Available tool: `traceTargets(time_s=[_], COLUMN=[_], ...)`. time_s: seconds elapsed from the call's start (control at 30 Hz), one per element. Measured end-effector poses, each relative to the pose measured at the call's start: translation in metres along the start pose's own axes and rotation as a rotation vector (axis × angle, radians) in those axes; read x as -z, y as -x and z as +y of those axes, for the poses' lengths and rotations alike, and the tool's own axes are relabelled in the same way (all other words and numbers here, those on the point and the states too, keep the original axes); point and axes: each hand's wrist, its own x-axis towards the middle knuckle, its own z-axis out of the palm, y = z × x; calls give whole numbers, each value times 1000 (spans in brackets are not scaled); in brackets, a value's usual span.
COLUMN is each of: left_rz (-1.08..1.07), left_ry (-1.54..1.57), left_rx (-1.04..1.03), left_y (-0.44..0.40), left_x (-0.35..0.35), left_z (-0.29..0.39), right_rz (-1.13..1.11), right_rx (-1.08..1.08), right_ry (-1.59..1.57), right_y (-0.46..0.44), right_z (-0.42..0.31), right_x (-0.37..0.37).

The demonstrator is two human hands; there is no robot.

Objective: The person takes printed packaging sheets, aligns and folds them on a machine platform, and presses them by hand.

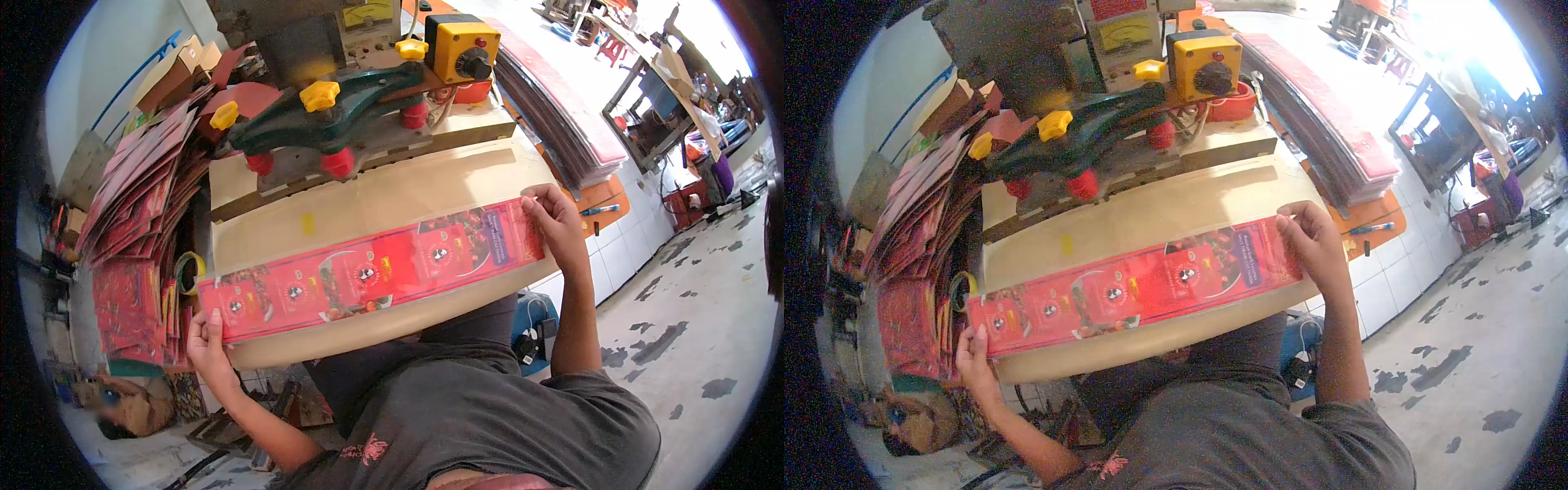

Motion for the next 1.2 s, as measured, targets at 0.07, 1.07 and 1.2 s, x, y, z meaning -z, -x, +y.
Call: traceTargets(time_s=[0.07,1.07,1.2], left_rz=[-46,-278,-335], left_ry=[-25,-469,-661], left_rx=[22,-220,-318], left_y=[2,-64,-81], left_x=[2,-27,-51], left_z=[-2,-6,0], right_rz=[1,-5,4], right_rx=[9,73,228], right_ry=[23,664,830], right_y=[-6,-28,-57], right_z=[-1,-7,15], right_x=[1,1,-5])
